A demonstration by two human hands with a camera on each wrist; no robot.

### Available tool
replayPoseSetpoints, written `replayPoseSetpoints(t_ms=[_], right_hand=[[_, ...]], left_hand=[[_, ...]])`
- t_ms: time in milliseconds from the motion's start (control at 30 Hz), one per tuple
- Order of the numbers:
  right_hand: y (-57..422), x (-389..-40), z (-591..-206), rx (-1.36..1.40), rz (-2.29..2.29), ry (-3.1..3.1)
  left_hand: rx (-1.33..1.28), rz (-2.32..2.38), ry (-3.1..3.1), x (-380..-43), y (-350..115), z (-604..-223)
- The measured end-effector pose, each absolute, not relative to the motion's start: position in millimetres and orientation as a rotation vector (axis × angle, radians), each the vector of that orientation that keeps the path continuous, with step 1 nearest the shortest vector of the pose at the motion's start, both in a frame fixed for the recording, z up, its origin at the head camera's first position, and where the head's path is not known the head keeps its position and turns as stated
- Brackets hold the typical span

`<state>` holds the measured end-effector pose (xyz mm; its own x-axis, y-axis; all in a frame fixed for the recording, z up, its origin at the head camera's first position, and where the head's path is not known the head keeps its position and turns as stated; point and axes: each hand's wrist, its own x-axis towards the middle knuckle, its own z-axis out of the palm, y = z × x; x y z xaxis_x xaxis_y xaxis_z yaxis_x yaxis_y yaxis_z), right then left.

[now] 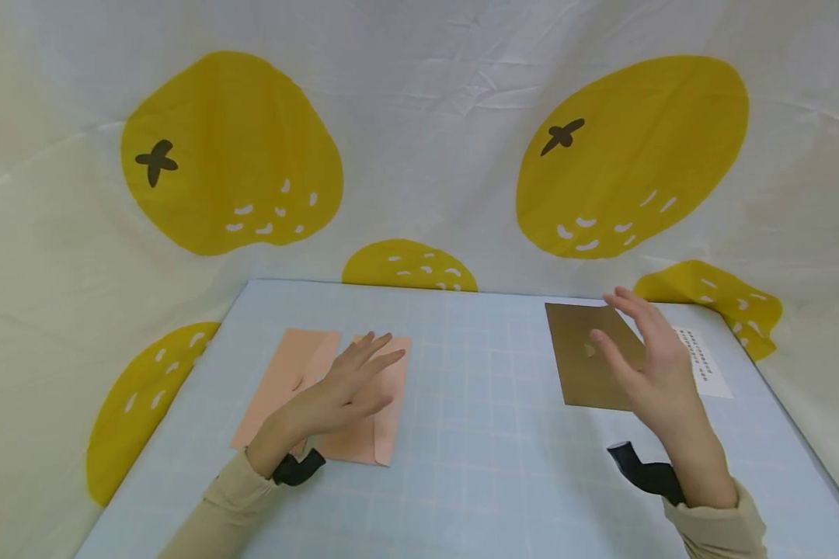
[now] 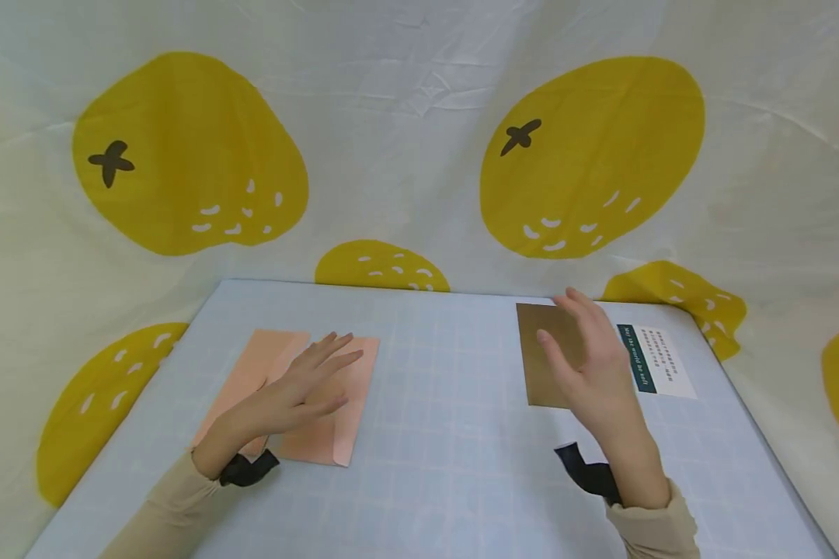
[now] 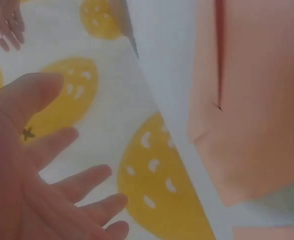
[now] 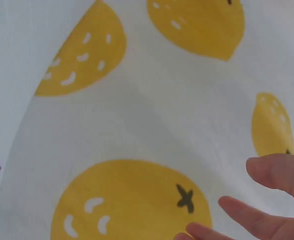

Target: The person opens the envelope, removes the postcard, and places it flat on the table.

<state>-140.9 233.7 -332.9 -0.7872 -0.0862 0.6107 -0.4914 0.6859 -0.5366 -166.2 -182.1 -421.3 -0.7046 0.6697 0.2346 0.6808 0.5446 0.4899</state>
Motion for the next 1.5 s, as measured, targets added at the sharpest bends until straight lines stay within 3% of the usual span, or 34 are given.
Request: replayPoseSetpoints(t_ms=[367, 1000, 1500], right_hand=[[158.3, -151.4, -377.8, 0.635, 1.009, -2.546], [75.5, -145.7, -456.7, 0.975, 1.381, -3.084], [29.9, -142.3, -456.5, 1.055, 1.285, -3.176]], left_hand=[[-1.112, -0.767, -2.959, -170.8, -214.2, -436.0], [-0.98, -0.7, -3.129, -165.7, -225.3, -452.6], [-1.037, -0.772, -3.178, -165.2, -224.4, -462.9]])
